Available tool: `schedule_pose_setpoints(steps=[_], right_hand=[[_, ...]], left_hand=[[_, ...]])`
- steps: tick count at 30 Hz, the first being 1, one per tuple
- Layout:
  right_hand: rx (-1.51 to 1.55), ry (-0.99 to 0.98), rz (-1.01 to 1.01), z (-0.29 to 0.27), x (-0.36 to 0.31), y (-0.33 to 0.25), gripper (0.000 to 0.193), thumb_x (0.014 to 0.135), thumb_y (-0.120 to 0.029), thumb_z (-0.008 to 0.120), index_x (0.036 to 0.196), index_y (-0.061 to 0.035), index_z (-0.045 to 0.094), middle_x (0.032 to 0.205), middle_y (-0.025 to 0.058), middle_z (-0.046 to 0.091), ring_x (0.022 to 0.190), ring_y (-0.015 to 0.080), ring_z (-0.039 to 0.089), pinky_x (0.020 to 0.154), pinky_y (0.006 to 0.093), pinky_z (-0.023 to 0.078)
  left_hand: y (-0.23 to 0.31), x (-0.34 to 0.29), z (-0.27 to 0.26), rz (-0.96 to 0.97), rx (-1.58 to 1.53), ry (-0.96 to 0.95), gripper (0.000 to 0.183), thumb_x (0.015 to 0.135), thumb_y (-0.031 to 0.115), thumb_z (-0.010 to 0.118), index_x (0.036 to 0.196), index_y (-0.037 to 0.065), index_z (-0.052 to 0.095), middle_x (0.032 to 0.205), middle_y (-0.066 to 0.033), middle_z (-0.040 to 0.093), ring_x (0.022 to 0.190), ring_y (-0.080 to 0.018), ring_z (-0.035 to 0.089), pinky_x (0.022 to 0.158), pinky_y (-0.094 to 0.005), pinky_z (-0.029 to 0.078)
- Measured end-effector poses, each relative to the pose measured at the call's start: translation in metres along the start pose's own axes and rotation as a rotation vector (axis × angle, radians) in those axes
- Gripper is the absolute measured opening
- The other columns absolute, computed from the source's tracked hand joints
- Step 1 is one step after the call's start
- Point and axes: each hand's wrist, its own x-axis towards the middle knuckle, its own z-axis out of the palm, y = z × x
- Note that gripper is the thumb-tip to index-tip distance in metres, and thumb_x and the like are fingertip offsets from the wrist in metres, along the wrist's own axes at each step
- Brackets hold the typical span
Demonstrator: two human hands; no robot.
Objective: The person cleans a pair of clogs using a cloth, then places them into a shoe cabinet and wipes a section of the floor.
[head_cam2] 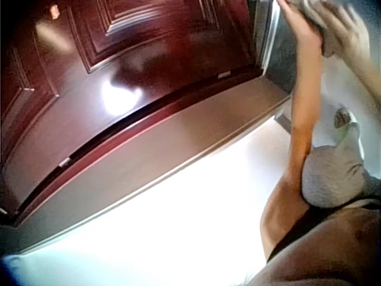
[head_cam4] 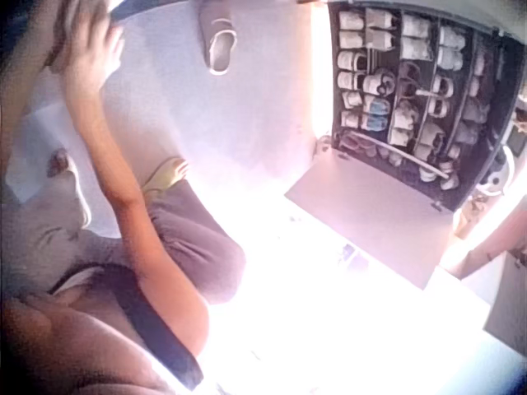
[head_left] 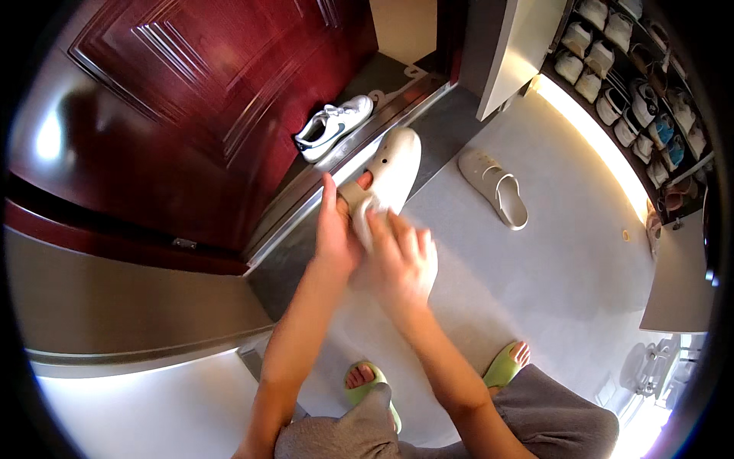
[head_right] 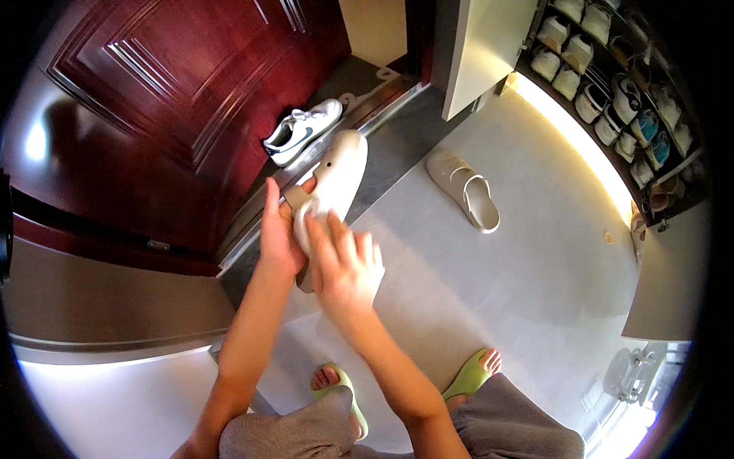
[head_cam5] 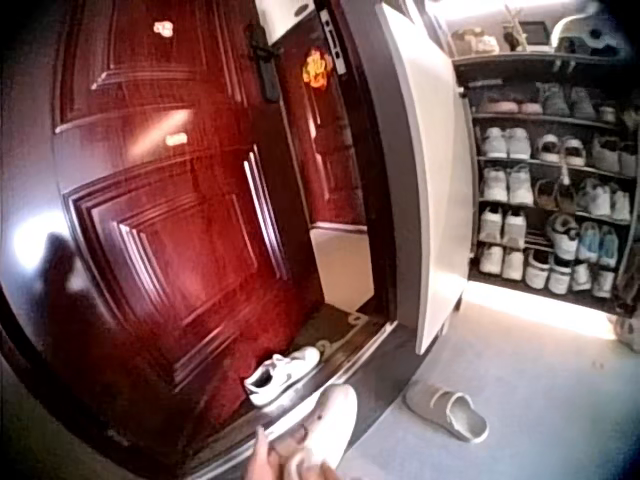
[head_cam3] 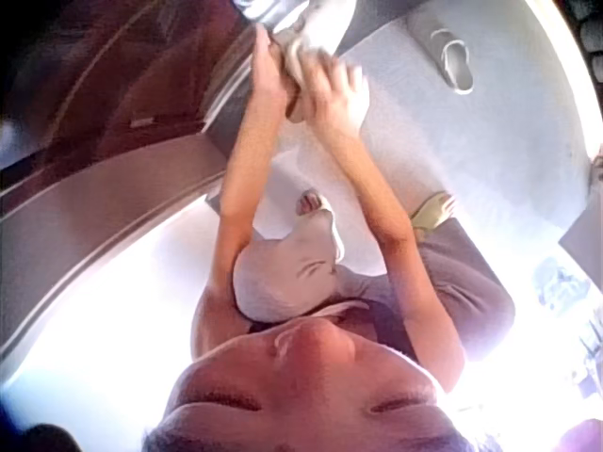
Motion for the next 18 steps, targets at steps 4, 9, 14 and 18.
schedule_pose_setpoints(steps=[4, 9, 14, 18], right_hand=[[-0.012, 0.049, -0.031, -0.008, -0.001, 0.01, 0.054, 0.07, -0.014, 0.067, 0.124, -0.0209, 0.066, 0.122, 0.0036, 0.062, 0.08, 0.0209, 0.054, 0.07, 0.0333, 0.044], [-0.053, 0.119, -0.016, -0.009, 0.02, 0.01, 0.051, 0.071, -0.013, 0.064, 0.122, -0.0206, 0.067, 0.118, 0.0041, 0.062, 0.081, 0.0202, 0.054, 0.069, 0.0333, 0.043], [0.087, 0.028, -0.069, -0.013, 0.015, 0.003, 0.049, 0.065, -0.008, 0.066, 0.112, -0.0226, 0.072, 0.11, 0.0063, 0.063, 0.084, 0.0235, 0.058, 0.072, 0.0356, 0.046], [0.053, 0.128, -0.074, -0.025, 0.075, 0.03, 0.05, 0.069, -0.002, 0.065, 0.117, -0.0152, 0.068, 0.11, 0.0105, 0.06, 0.09, 0.0286, 0.057, 0.077, 0.0379, 0.047]], left_hand=[[-0.016, -0.004, 0.005, 0.025, 0.022, 0.009, 0.061, 0.102, 0.051, 0.034, 0.141, 0.006, 0.045, 0.132, -0.0123, 0.057, 0.121, -0.0245, 0.054, 0.106, -0.04, 0.04], [-0.018, -0.009, 0.018, 0.093, -0.061, 0.04, 0.053, 0.103, 0.046, 0.035, 0.14, 0.01, 0.046, 0.131, -0.0101, 0.057, 0.119, -0.0245, 0.055, 0.104, -0.0407, 0.042], [-0.005, -0.006, 0.009, 0.166, -0.022, 0.026, 0.051, 0.102, 0.044, 0.039, 0.141, 0.013, 0.045, 0.131, -0.0075, 0.057, 0.119, -0.0228, 0.055, 0.103, -0.0407, 0.042], [-0.013, -0.015, 0.005, 0.198, 0.044, -0.031, 0.053, 0.102, 0.04, 0.039, 0.145, 0.009, 0.04, 0.142, -0.0096, 0.049, 0.131, -0.0244, 0.045, 0.111, -0.0421, 0.033]])
